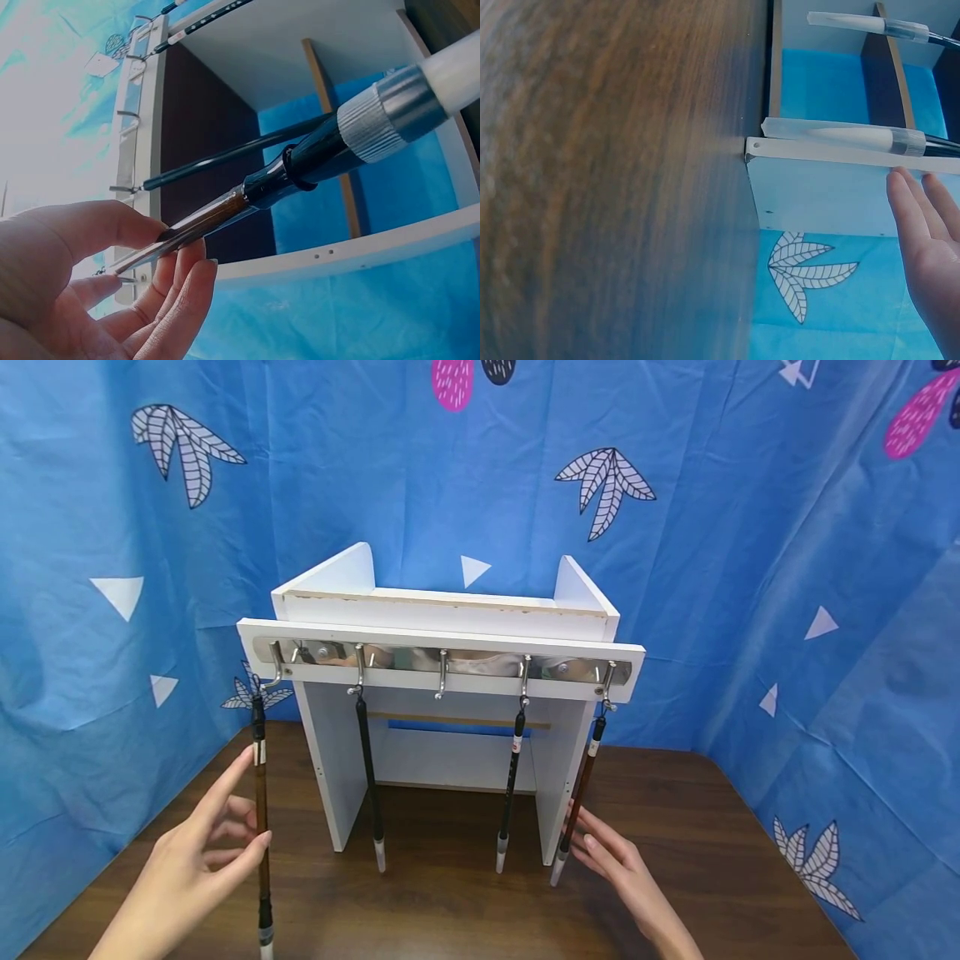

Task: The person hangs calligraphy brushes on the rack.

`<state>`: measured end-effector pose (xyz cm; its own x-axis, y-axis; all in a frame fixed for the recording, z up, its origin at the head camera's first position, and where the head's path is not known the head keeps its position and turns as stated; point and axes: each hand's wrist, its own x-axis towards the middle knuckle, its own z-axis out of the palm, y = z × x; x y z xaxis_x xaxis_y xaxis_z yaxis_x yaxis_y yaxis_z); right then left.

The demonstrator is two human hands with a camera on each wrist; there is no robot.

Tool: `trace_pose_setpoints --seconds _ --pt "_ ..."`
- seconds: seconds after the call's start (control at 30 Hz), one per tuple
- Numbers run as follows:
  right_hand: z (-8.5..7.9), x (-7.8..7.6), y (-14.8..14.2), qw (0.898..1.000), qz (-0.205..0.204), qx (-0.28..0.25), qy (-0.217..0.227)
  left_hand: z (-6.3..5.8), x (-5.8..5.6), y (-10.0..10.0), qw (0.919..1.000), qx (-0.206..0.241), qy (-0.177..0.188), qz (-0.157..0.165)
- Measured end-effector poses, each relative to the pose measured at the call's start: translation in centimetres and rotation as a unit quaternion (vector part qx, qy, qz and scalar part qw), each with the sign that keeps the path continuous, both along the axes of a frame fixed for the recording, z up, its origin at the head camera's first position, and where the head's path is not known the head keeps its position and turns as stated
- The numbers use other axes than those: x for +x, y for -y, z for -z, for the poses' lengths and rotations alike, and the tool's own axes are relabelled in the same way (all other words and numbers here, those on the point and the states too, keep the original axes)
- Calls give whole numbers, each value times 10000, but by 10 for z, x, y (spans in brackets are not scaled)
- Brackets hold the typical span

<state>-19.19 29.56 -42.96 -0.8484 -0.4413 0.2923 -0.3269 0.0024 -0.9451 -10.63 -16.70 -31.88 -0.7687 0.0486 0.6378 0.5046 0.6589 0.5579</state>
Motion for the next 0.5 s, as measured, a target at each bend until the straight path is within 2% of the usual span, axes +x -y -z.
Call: trace_pose_setpoints --seconds 0.07,0.13,0.3,0.5 --pt "2 -1 -1 10000 -26 50 -57 0 0 0 10000 -9 14 -8" --pt "-2 1 2 9998 134 101 53 1 -1 0 10000 -21 37 -17" --pt "-16 9 11 9989 395 102 227 2 -1 1 10000 -39 71 -29" --pt "-20 11 14 9993 310 88 163 3 -2 3 10000 -73 29 -27"
